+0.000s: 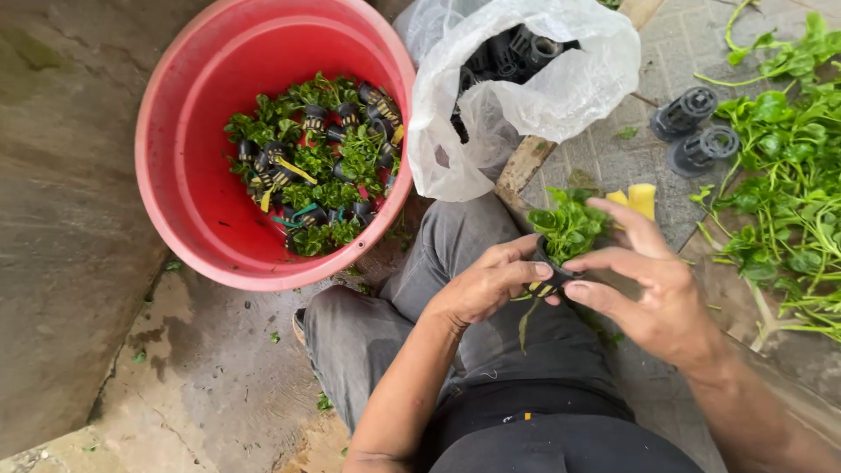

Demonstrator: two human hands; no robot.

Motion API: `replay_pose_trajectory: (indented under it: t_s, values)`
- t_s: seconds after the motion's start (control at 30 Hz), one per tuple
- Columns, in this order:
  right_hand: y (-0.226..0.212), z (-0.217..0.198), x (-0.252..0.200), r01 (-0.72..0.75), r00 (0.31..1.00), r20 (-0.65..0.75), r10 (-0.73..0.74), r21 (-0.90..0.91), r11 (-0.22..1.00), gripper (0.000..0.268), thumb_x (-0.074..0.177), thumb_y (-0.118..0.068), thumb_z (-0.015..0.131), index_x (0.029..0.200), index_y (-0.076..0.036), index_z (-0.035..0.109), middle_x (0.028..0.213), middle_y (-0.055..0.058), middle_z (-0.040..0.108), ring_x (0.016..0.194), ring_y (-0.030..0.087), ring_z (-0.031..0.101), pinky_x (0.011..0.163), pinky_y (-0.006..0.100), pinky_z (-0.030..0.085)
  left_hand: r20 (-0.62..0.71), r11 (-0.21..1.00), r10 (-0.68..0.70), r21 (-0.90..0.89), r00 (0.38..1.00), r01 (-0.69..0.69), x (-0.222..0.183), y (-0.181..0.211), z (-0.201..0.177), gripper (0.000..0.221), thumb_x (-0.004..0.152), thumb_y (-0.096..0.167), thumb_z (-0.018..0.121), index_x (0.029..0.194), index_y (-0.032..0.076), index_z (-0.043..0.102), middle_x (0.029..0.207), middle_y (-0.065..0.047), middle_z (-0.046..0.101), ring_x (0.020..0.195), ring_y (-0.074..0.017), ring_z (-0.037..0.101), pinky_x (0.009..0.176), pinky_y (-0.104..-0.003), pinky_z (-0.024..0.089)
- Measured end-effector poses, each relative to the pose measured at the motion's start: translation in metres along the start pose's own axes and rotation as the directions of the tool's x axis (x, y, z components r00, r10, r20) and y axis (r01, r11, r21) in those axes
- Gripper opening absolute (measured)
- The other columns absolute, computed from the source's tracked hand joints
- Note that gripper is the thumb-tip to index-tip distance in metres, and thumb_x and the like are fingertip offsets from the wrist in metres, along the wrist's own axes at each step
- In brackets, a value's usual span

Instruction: Wrapping small leafy plants with foam and placing them into hydroponic baskets.

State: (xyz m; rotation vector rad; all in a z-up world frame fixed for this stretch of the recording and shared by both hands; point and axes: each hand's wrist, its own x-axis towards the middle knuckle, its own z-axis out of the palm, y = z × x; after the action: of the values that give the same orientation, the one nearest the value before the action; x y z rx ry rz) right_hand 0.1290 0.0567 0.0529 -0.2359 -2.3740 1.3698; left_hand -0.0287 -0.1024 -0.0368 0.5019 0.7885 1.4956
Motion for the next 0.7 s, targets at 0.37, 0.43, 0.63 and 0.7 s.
replay_pose_trajectory:
  t_s: [0.37, 0.43, 0.63, 0.7]
  values:
    - [0.072, 0.011, -0.033, -0.398, 0.917, 0.165, 0.362, 0.364, 0.842, 0.030, 0.082, 0.001, 0.077, 0.111, 0.008, 0.076, 0.116, 0.016, 0.060, 0.106, 0.016, 0.060, 0.091, 0.030, 0.047, 0.003, 0.997, 0.064, 0.030, 0.998, -0.064, 0.006, 0.009, 0.011, 0.058, 0.098, 0.006, 0.070, 0.148, -0.013, 0.048, 0.127, -0.016, 0.067, 0.097, -0.0234, 0.073, 0.086, -0.034, 0.061]
    - [0.078, 0.008, -0.040, -0.348, 0.928, 0.116, 0.354, 0.606, 0.715, 0.032, 0.082, 0.002, 0.082, 0.112, 0.010, 0.074, 0.112, 0.013, 0.055, 0.098, 0.019, 0.060, 0.086, 0.032, 0.051, 0.036, 0.998, 0.046, -0.040, 0.998, -0.045, 0.008, 0.012, 0.015, 0.061, 0.095, 0.007, 0.072, 0.148, -0.009, 0.047, 0.122, -0.013, 0.070, 0.099, -0.0175, 0.072, 0.082, -0.031, 0.062]
    - [0.049, 0.012, -0.025, -0.361, 0.931, 0.158, 0.328, 0.296, 0.884, 0.040, 0.077, -0.008, 0.085, 0.112, 0.008, 0.075, 0.111, 0.015, 0.056, 0.099, 0.019, 0.057, 0.085, 0.033, 0.046, -0.123, 0.965, 0.011, 0.260, 0.992, 0.021, 0.010, -0.001, 0.005, 0.041, 0.096, 0.007, 0.079, 0.125, -0.019, 0.068, 0.090, -0.008, 0.059, 0.078, -0.0097, 0.048, 0.061, -0.024, 0.037]
    - [0.053, 0.011, -0.021, -0.249, 0.955, 0.194, 0.225, 0.108, 0.962, 0.031, 0.079, -0.013, 0.087, 0.103, 0.004, 0.078, 0.109, 0.013, 0.060, 0.101, 0.021, 0.059, 0.091, 0.036, 0.046, -0.114, 0.957, 0.055, 0.290, 0.992, -0.020, 0.010, -0.009, 0.006, 0.038, 0.095, 0.007, 0.080, 0.123, -0.017, 0.068, 0.091, -0.006, 0.057, 0.081, -0.0078, 0.047, 0.063, -0.023, 0.037]
